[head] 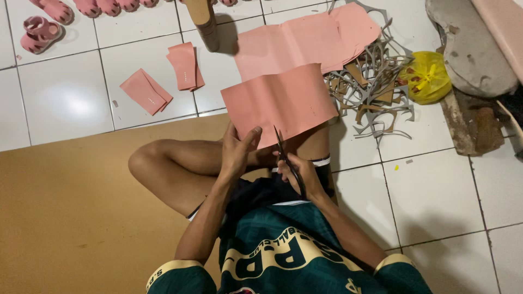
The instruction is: The person sits on the floor and uses scissors to cut rectangular pieces from a pink sheet of material. The cut pieces are placed in a stack on the floor next to rows of pink sandals.
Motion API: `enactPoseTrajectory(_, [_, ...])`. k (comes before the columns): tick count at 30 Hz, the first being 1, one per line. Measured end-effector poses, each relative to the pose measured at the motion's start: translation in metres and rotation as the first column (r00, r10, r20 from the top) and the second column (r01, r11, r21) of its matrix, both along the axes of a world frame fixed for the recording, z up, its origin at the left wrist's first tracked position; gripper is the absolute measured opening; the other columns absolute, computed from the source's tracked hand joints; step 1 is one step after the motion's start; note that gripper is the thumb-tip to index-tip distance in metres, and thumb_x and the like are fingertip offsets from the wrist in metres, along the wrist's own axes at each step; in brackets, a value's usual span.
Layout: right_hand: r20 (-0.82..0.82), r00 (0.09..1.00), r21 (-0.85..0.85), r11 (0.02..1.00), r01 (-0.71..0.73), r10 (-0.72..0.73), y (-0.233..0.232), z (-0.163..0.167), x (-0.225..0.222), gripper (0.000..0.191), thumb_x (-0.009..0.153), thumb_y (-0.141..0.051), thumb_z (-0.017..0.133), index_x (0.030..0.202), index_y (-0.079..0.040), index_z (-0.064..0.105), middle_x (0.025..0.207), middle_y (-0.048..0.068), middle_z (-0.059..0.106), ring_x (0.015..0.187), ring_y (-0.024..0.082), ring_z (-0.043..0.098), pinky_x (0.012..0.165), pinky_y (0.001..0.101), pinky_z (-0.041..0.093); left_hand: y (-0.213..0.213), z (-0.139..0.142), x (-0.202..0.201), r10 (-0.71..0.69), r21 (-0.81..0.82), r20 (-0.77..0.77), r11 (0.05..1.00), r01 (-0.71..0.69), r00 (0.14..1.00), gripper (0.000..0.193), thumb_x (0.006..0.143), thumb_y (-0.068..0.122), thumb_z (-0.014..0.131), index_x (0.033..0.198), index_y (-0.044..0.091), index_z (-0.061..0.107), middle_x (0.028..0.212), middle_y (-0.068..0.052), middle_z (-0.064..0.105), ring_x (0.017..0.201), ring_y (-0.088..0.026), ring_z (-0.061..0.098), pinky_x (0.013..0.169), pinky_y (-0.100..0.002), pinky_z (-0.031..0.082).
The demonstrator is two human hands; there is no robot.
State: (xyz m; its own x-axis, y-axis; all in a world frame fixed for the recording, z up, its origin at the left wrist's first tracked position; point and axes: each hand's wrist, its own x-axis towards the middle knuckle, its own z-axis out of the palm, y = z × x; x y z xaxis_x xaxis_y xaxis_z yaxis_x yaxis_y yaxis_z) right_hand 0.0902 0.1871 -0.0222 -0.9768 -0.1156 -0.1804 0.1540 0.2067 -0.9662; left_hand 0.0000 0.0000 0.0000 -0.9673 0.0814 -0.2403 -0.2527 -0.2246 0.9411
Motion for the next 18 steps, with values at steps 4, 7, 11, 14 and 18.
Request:
enactPoseTrajectory(4, [0.085,0.996,-0.017,0.999,0.027,-0.025,0.000,0.008,-0.002,0.052,0.099,-0.049,0.060,0.121,-0.003,0.071,0.065,-0.001,0.058,0.052,0.005,0.056,0.048,0.0211,0.046,-0.002,0.001,0.001,-0.005,-0.017,-0.005,1.000,0.005,1.000,0.030,0.093,0.016,0.073,0.115,0.002,0.057,0.083,-0.003,0.062,0.070,-0.009,0.056,0.061,-0.024,0.047])
enactPoseTrajectory(7, [0.178,0.981,0.037,0.997,0.072,-0.077,-0.002,0.013,-0.002,0.052,0.094,-0.052,0.063,0.097,-0.002,0.074,0.053,-0.001,0.053,0.042,0.006,0.051,0.038,0.0235,0.040,-0.003,0.001,-0.002,-0.013,-0.004,-0.002,1.000,0.013,1.000,0.031,0.093,0.016,0.073,0.116,0.001,0.057,0.087,-0.004,0.064,0.072,-0.009,0.058,0.063,-0.025,0.048])
enactPoseTrajectory(11, [0.199,0.977,0.100,0.993,0.061,-0.080,-0.002,0.019,-0.004,0.055,0.093,-0.054,0.064,0.077,-0.002,0.069,0.048,-0.001,0.050,0.038,0.007,0.050,0.035,0.0244,0.039,-0.003,0.003,-0.014,-0.016,0.027,0.005,1.000,0.015,1.000,0.032,0.090,0.015,0.075,0.114,0.002,0.058,0.091,-0.005,0.069,0.077,-0.010,0.064,0.067,-0.026,0.054])
enactPoseTrajectory(14, [0.201,0.977,0.083,0.995,0.058,-0.073,-0.004,0.021,-0.006,0.054,0.093,-0.054,0.064,0.078,-0.003,0.069,0.049,-0.002,0.051,0.038,0.007,0.051,0.036,0.0241,0.040,-0.004,0.005,-0.016,-0.006,-0.133,-0.035,0.991,0.001,0.999,0.029,0.090,0.016,0.076,0.110,0.001,0.061,0.089,-0.005,0.071,0.077,-0.010,0.066,0.069,-0.026,0.055])
enactPoseTrajectory(18, [0.150,0.986,0.015,0.998,0.067,-0.068,-0.006,0.020,-0.020,0.046,0.092,-0.053,0.064,0.094,-0.008,0.072,0.051,-0.003,0.053,0.040,0.005,0.050,0.037,0.0233,0.038,-0.001,0.008,-0.013,-0.018,-0.168,0.021,0.986,0.021,1.000,0.026,0.093,0.017,0.078,0.105,-0.002,0.064,0.081,-0.009,0.067,0.069,-0.014,0.060,0.062,-0.029,0.048])
